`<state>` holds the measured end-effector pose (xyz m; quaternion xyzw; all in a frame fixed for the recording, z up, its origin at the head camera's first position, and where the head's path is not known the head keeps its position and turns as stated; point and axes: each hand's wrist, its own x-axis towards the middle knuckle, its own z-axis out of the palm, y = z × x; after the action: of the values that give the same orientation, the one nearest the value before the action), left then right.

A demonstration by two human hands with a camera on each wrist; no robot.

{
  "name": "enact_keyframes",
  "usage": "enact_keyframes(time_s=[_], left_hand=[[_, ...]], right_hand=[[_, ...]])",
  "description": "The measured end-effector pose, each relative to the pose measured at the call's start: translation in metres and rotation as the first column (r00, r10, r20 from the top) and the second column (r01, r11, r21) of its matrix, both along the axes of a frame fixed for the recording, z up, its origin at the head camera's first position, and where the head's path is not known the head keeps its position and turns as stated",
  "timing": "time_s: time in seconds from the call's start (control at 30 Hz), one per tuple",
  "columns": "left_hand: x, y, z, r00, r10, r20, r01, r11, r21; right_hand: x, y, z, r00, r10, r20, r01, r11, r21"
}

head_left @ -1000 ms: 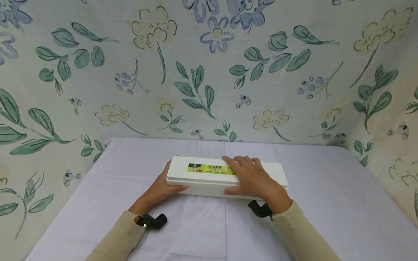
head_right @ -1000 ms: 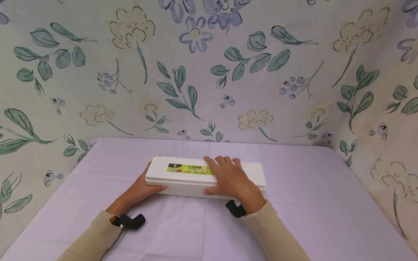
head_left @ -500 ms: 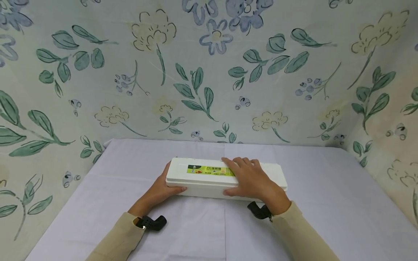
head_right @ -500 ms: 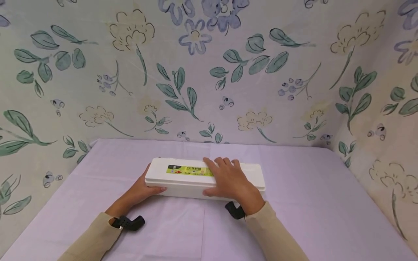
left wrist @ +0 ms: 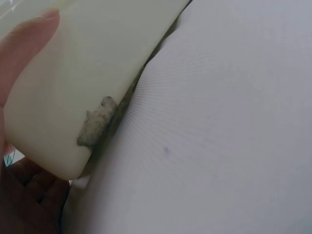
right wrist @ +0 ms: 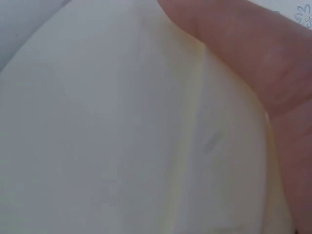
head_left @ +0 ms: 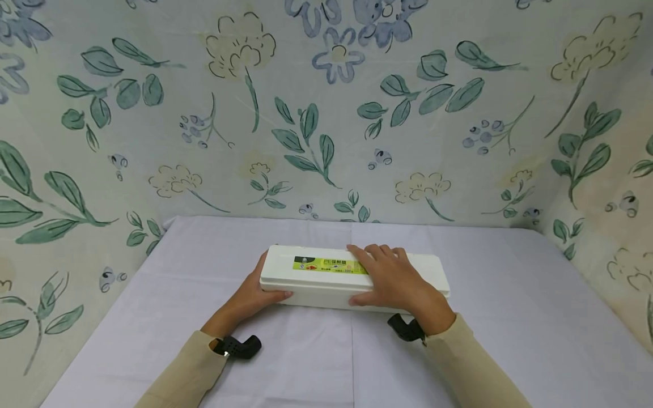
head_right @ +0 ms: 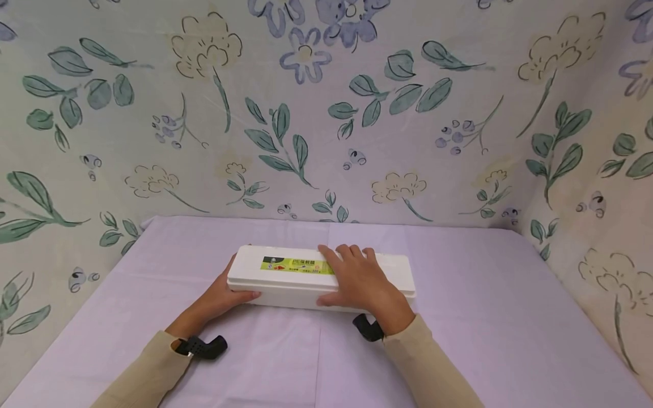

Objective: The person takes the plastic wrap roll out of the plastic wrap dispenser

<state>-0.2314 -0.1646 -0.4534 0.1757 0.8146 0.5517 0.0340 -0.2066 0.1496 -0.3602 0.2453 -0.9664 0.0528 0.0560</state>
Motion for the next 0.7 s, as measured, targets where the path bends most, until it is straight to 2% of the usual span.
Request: enact_keyframes(time_s=[0.23, 0.4, 0.53, 0.7], left_hand=[[0.002, 0.000, 0.003, 1.000, 0.004, 0.006, -0.004, 1.000, -0.001], [0.005, 0.003, 0.012, 1.000, 0.011, 0.010, -0.011, 1.000, -0.004], [0.011, 0.006, 0.018, 1.000, 0.011, 0.025, -0.011, 1.000, -0.007], [0.008, 0.005, 0.014, 1.000, 0.005, 0.016, -0.005, 1.000, 0.002]], right_hand=[[0.000, 0.000, 0.001, 1.000, 0.014, 0.003, -0.014, 1.000, -0.004], [-0.002, 0.001, 0.001, 0.999, 0.022, -0.029, -0.022, 1.000, -0.009], [-0.004, 0.001, -0.001, 1.000, 0.021, -0.022, -0.021, 1.000, -0.004], [-0.005, 0.002, -0.001, 0.999, 0.022, -0.037, -0.023, 1.000, -0.013]])
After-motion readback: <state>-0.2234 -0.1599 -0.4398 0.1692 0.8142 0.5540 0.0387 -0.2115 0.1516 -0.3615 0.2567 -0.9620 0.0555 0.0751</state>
